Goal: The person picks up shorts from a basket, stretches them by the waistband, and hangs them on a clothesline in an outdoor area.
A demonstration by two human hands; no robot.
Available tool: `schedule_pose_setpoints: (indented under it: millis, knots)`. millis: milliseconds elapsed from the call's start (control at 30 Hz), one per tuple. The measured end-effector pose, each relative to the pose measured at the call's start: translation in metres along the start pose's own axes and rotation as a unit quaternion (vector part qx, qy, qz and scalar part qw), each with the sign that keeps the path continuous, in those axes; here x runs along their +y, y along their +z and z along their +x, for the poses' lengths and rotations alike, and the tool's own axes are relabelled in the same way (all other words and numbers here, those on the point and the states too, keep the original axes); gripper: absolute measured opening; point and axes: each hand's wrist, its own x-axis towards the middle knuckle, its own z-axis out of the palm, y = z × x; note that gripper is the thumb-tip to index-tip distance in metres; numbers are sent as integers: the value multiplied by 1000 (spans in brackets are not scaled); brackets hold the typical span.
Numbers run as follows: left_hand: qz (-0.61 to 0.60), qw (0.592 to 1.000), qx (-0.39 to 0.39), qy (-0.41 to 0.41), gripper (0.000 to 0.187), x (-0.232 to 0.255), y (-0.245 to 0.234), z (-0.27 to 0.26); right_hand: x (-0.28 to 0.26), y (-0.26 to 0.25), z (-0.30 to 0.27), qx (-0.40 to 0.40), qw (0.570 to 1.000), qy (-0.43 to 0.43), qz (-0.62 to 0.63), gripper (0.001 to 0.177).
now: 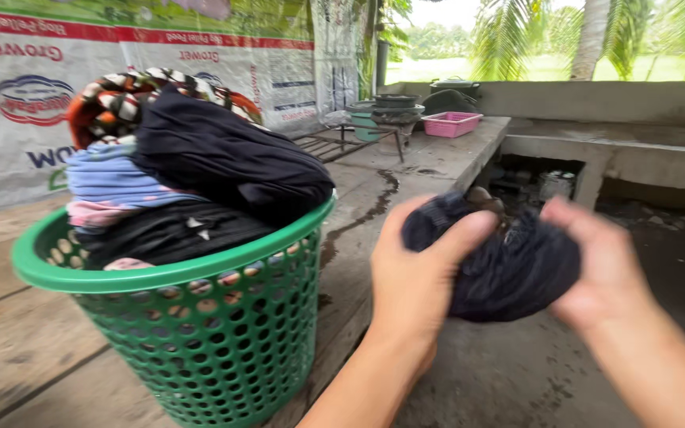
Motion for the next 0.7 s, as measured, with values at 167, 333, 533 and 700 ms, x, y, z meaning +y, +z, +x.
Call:
schedule_pose_setpoints:
  millis: [167,333,533,700]
  knots:
    - [404,781,-125,460,82,9,16,-19,47,-14,-16,14,983,178,-46,33]
    - [168,962,-68,204,63,0,16,-4,75,13,-40,-206,873,373,239,39]
    - [-91,976,94,-176,45,24,1,77,47,78,-76,176,965,189,-34,41]
    - [-217,943,-39,-250,28,4,-27,129,24,66,-87,-101,927,-249,-260,62]
